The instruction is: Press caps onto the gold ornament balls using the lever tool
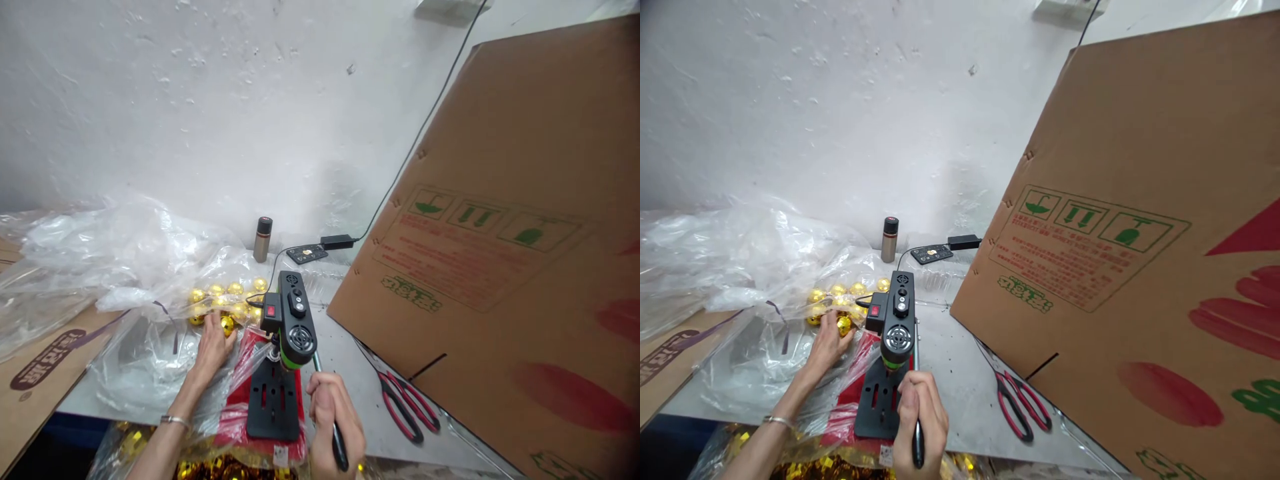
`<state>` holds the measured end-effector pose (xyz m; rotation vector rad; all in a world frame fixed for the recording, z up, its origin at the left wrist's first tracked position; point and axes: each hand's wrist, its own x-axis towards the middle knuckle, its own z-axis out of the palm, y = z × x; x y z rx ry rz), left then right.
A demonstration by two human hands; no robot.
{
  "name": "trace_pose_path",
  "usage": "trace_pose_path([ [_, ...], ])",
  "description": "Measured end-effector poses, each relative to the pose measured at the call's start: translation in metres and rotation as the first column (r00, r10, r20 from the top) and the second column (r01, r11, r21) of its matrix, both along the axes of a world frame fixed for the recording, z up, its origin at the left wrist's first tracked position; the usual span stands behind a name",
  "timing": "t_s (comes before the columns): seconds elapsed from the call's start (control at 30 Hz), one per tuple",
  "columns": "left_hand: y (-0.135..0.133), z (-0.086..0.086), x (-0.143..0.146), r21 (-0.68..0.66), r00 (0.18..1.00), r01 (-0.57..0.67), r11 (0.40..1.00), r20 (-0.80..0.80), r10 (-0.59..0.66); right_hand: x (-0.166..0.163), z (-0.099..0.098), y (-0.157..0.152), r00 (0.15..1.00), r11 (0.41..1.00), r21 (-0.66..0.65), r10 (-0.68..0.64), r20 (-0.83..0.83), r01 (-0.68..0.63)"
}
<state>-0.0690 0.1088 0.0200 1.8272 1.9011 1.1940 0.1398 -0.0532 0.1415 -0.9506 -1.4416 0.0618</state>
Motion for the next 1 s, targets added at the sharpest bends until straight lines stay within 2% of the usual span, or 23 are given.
trace_pose_path([
  [0.13, -0.032, 0.007, -0.012, -0.027, 0.995, 0.030, 0.999, 0.094, -0.028, 0.000, 0.005, -0.001, 1.000, 0.999, -0.037, -0.001, -0.001, 0.001],
  [0.23, -0.071, 0.021, -0.013, -0.103, 0.971, 0.160, 0.982, 0.195, -0.138, 0.000, 0.016, -0.002, 1.000, 0.997, -0.072, -0.002, -0.022, 0.000],
  [0.33, -0.106, 0.033, -0.001, -0.167, 0.928, 0.302, 0.938, 0.277, -0.250, 0.000, 0.033, -0.001, 0.999, 0.994, -0.113, -0.001, -0.042, -0.004],
  [0.43, -0.124, 0.030, 0.019, -0.202, 0.895, 0.404, 0.892, 0.290, -0.339, 0.001, 0.048, 0.001, 0.999, 0.991, -0.136, -0.008, -0.031, 0.003],
  [0.53, -0.123, 0.018, 0.037, -0.176, 0.869, 0.474, 0.863, 0.250, -0.427, 0.002, 0.055, 0.000, 1.000, 0.987, -0.159, -0.008, -0.002, 0.007],
  [0.63, -0.112, 0.007, 0.047, -0.079, 0.853, 0.510, 0.857, 0.174, -0.492, 0.004, 0.052, -0.001, 1.000, 0.985, -0.174, 0.004, 0.019, 0.000],
  [0.77, -0.101, 0.004, 0.051, -0.014, 0.843, 0.529, 0.848, 0.119, -0.524, 0.005, 0.046, -0.004, 1.000, 0.987, -0.161, 0.006, 0.021, -0.002],
  [1.0, -0.094, 0.007, 0.051, -0.100, 0.798, 0.603, 0.792, 0.056, -0.600, 0.003, 0.045, -0.007, 1.000, 0.985, -0.170, 0.006, 0.004, -0.005],
])
